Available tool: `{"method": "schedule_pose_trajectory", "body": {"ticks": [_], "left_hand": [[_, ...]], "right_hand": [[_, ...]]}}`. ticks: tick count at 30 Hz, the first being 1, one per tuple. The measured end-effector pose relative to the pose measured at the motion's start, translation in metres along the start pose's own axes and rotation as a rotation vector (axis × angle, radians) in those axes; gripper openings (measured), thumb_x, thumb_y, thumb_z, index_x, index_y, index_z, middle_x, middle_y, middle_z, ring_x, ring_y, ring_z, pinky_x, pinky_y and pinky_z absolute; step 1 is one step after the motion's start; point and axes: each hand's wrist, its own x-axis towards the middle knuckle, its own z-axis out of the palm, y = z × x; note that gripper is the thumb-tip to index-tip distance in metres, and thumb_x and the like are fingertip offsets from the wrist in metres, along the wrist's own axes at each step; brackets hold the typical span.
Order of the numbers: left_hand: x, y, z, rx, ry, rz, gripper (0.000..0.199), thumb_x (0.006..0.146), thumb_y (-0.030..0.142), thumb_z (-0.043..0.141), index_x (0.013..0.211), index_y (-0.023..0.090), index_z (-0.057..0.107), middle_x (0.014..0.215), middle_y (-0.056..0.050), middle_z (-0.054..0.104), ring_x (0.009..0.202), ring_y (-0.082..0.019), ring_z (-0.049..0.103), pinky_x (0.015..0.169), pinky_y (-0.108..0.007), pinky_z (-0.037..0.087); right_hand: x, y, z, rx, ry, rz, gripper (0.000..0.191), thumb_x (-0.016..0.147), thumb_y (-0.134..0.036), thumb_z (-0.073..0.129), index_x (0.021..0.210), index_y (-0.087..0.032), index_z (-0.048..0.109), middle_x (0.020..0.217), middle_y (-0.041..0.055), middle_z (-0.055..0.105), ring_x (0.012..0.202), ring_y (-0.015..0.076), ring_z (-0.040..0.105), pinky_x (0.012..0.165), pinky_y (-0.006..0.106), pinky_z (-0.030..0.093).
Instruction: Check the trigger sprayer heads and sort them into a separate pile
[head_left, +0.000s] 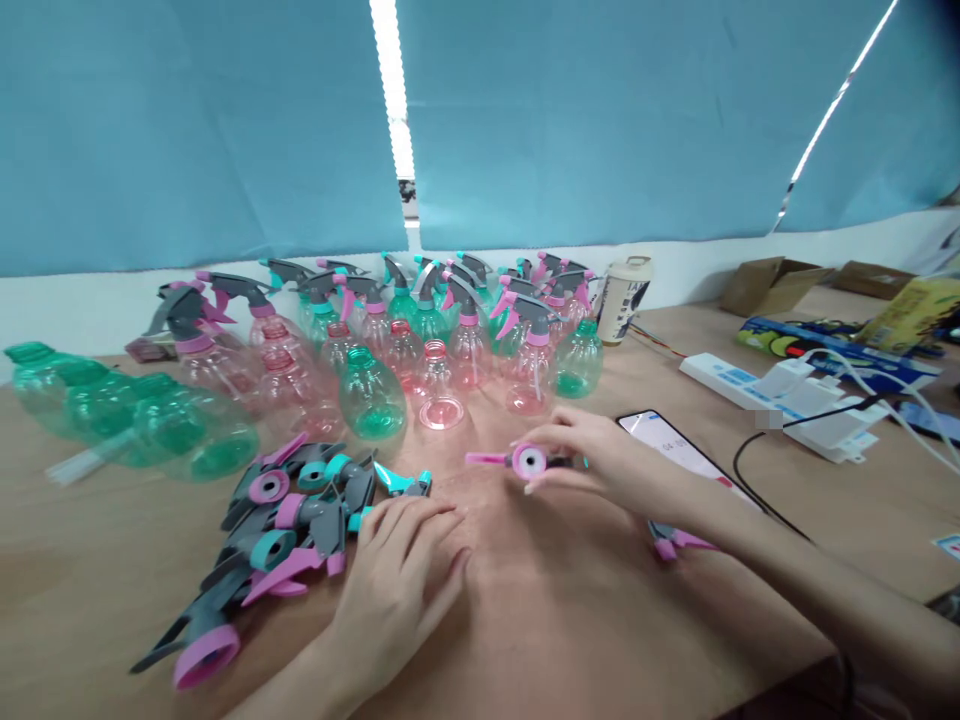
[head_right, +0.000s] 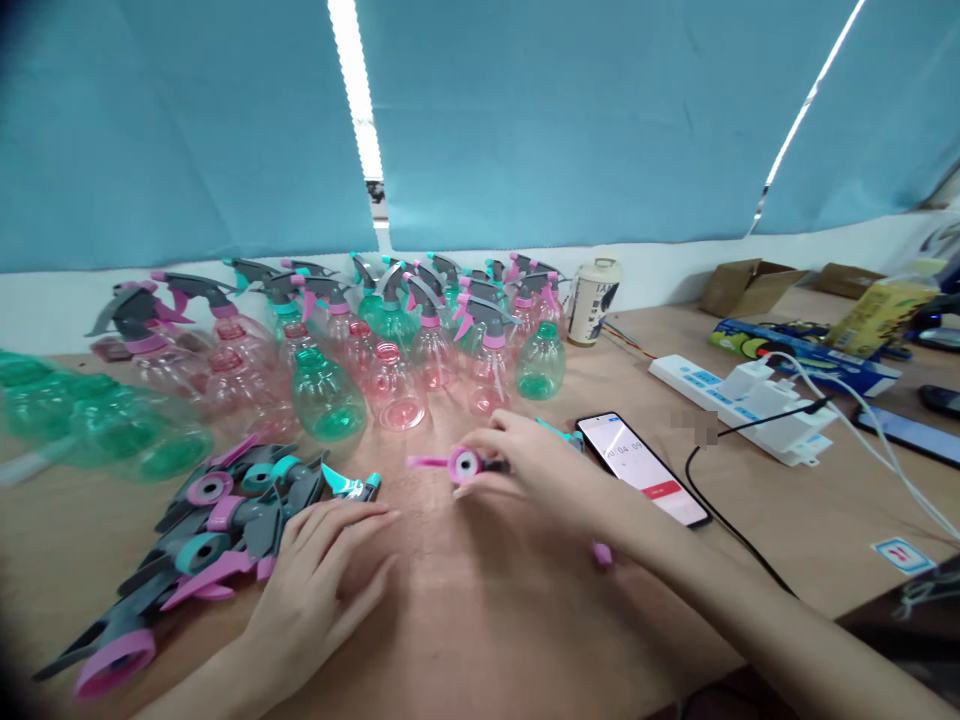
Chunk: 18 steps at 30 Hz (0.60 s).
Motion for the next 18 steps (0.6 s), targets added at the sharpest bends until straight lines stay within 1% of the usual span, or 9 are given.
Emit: {"method": "schedule_pose_trajectory", "body": {"ticks": [2,4,7,10,14,18], "left_hand": [[-0.002,0.003,0.001,-0.033,0.047,-0.004,0.034,0.084,0.017,0.055,0.117,0.017,0.048,0.108,-0.01,0.059,0.103,-0.024,0.053,0.091,-0.041,0.04],[-0.003,0.006,0.002,-0.064,0.068,-0.035,0.044,0.084,0.018,0.057,0.125,0.016,0.042,0.116,-0.012,0.055,0.111,-0.025,0.05,0.095,-0.041,0.041],[-0.002,0.007,0.005,-0.104,0.034,-0.143,0.053,0.086,0.023,0.056,0.133,0.016,0.034,0.123,-0.014,0.049,0.117,-0.025,0.047,0.098,-0.041,0.042],[0.001,0.004,0.008,-0.155,-0.014,-0.211,0.049,0.088,0.026,0.053,0.133,0.019,0.034,0.122,-0.012,0.05,0.115,-0.024,0.049,0.095,-0.04,0.046],[0.002,-0.004,0.009,-0.206,-0.03,-0.207,0.036,0.091,0.024,0.048,0.126,0.023,0.043,0.118,-0.008,0.055,0.112,-0.022,0.053,0.093,-0.04,0.048],[0.003,-0.009,0.008,-0.255,-0.027,-0.259,0.034,0.091,0.026,0.049,0.124,0.025,0.047,0.114,-0.007,0.06,0.105,-0.021,0.058,0.088,-0.037,0.051]], "right_hand": [[0.002,-0.012,0.011,0.195,-0.032,-0.033,0.028,0.084,-0.046,0.057,0.103,-0.026,0.065,0.089,0.0029,0.054,0.078,0.0157,0.055,0.07,0.028,0.045],[0.007,-0.021,0.026,0.399,-0.05,-0.041,0.028,0.082,-0.043,0.061,0.102,-0.024,0.065,0.092,0.0025,0.054,0.076,0.0138,0.058,0.069,0.027,0.048],[0.014,-0.029,0.049,0.641,-0.031,-0.027,0.026,0.081,-0.039,0.063,0.1,-0.021,0.065,0.099,0.0036,0.058,0.078,0.0138,0.061,0.069,0.027,0.051],[0.02,-0.037,0.069,0.816,-0.006,-0.001,0.027,0.082,-0.037,0.061,0.103,-0.02,0.062,0.098,0.004,0.063,0.085,0.0165,0.062,0.072,0.029,0.051],[0.021,-0.044,0.084,0.95,0.011,0.051,0.029,0.079,-0.036,0.065,0.101,-0.017,0.06,0.09,0.0033,0.064,0.082,0.0165,0.062,0.075,0.032,0.051],[0.02,-0.043,0.086,0.934,0.052,0.067,0.027,0.078,-0.037,0.066,0.095,-0.018,0.06,0.091,0.0031,0.064,0.084,0.0169,0.062,0.075,0.031,0.051]]}}
